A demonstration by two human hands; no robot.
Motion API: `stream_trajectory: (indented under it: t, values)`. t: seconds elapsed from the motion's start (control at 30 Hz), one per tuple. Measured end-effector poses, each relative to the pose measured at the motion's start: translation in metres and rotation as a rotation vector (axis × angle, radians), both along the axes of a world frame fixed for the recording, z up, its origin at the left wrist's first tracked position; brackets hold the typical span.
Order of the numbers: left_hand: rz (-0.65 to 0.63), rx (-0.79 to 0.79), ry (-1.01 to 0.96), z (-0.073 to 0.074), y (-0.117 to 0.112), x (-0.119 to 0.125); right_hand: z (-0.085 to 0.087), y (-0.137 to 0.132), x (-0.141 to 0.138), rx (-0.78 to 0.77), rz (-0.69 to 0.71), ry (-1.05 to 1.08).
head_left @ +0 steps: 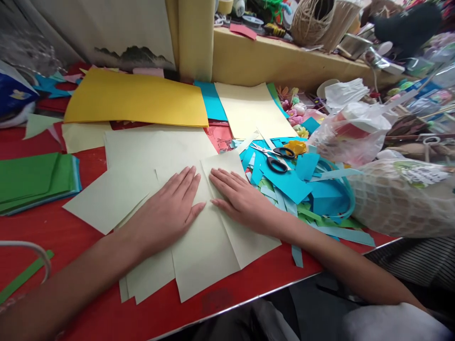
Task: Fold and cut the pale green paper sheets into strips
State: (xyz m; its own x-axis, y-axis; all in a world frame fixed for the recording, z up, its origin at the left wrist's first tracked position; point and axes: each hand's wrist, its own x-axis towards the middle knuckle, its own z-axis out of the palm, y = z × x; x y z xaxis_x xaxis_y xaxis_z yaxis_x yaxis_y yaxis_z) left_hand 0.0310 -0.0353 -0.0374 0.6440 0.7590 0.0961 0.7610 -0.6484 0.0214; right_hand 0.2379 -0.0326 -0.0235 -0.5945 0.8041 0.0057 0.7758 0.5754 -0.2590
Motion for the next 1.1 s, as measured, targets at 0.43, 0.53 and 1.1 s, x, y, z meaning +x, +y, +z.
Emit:
stream_trajectory:
  t: [0.43,0.53,1.1]
  values:
    - [0.013,-0.103,0.009,0.003,-0.002,0.001,-0.014,0.006,-0.011,0.112,-0.097,-0.106]
    - [0.025,-0.111,-0.003,0.004,-0.003,0.003,-0.013,0.004,-0.012,0.126,-0.114,-0.119]
    - [0.090,-0.013,-0.048,-0.003,-0.014,0.017,-0.015,0.002,-0.014,0.144,-0.141,-0.116]
